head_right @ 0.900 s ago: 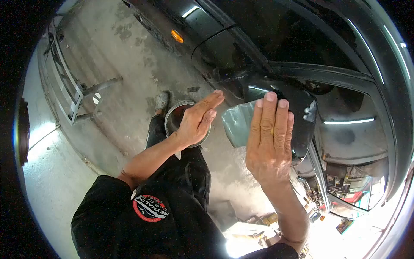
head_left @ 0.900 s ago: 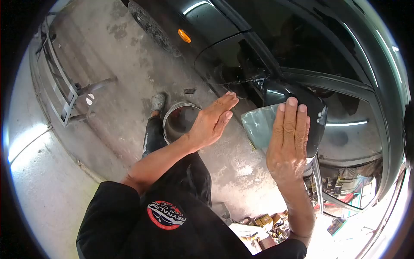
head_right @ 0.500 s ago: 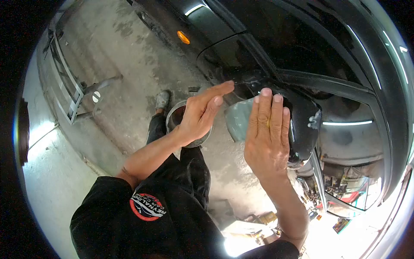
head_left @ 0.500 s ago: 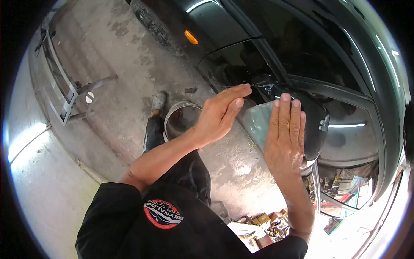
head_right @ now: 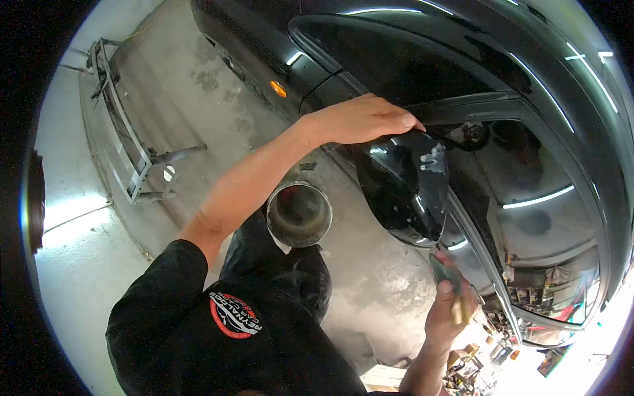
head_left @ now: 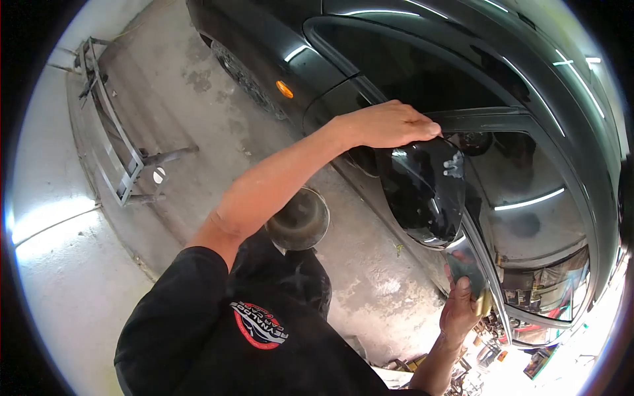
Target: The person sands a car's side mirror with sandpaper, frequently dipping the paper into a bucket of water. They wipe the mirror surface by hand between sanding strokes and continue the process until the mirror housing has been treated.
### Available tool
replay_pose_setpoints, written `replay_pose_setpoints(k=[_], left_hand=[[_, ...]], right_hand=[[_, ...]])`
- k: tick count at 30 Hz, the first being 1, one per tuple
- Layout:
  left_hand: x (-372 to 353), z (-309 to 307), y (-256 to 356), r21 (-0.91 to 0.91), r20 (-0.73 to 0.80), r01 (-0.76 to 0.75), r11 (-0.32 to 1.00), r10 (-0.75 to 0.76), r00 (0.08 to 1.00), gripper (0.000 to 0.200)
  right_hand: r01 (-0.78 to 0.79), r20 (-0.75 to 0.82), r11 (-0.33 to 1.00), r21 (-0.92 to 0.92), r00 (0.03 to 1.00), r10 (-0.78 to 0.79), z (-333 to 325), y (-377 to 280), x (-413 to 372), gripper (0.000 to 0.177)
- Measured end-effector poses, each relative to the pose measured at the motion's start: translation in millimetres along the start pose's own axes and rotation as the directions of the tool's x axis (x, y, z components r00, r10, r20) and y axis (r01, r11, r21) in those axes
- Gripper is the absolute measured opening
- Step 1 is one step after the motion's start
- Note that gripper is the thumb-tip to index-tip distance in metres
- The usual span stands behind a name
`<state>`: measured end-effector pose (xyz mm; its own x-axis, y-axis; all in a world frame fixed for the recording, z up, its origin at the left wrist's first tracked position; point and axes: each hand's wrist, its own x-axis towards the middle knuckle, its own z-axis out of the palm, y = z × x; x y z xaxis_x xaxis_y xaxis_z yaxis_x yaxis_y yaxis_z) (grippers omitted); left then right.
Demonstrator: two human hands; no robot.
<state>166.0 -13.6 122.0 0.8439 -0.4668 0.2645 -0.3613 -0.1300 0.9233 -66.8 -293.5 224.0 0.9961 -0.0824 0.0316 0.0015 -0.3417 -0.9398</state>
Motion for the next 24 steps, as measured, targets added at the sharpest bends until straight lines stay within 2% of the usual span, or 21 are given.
replay_pose_setpoints(k=[1,2,3,5,6,8,10,11,14,16,17,21,24], left_hand=[[-4,-2,-2,-0.081,0.024,0.076,0.994,-0.074,0.997,0.058],[-10,-1,-4,-0.12,-0.019,0.09,0.989,-0.093,0.995,0.057],[-19,1,-3,-0.161,-0.059,0.102,0.982,-0.113,0.992,0.056],[-33,3,-2,-0.297,-0.131,0.132,0.946,-0.177,0.975,0.05],[-40,8,-8,-0.389,-0.18,0.089,0.917,-0.171,0.969,0.047],[-47,16,-9,-0.33,-0.316,-0.038,0.943,-0.073,0.946,0.044],[-55,26,-12,-0.341,-0.414,-0.097,0.935,-0.057,0.909,0.041],[-60,27,-17,-0.366,-0.412,-0.104,0.925,-0.061,0.909,0.039],[-71,25,-25,-0.49,-0.384,-0.071,0.869,-0.142,0.912,0.041],[-79,18,-30,-0.568,-0.276,0.001,0.823,-0.191,0.942,0.049],[-83,18,-30,-0.601,-0.25,0.023,0.799,-0.216,0.944,0.051],[-96,17,-28,-0.659,-0.176,0.088,0.747,-0.266,0.948,0.055],[-103,14,-32,-0.643,-0.164,0.081,0.761,-0.241,0.956,0.053]], right_hand=[[0.058,0.037,0.994,-0.089,0.998,-0.055,0,-9,3,0.03],[0.117,0.079,0.977,-0.178,0.991,-0.105,1,-16,6,0.029],[0.226,0.19,0.933,-0.281,0.966,-0.177,-7,-19,14,0.031],[0.341,0.216,0.88,-0.332,0.935,-0.281,1,-27,30,0.032],[0.386,0.23,0.849,-0.362,0.919,-0.32,9,-33,38,0.033],[0.435,0.299,0.799,-0.415,0.895,-0.332,30,-50,61,0.04],[0.341,0.312,0.809,-0.479,0.927,-0.206,58,-64,81,0.039],[0.33,0.33,0.782,-0.529,0.929,-0.168,75,-72,94,0.039],[0.345,0.383,0.678,-0.649,0.918,-0.1,126,-90,136,0.034],[0.407,0.429,0.574,-0.71,0.897,-0.106,149,-96,159,0.028],[0.421,0.458,0.534,-0.734,0.886,-0.07,151,-97,166,0.032],[0.397,0.533,0.514,-0.76,0.834,0.144,158,-106,185,0.048],[0.35,0.498,0.474,-0.808,0.835,0.233,164,-109,193,0.049]])
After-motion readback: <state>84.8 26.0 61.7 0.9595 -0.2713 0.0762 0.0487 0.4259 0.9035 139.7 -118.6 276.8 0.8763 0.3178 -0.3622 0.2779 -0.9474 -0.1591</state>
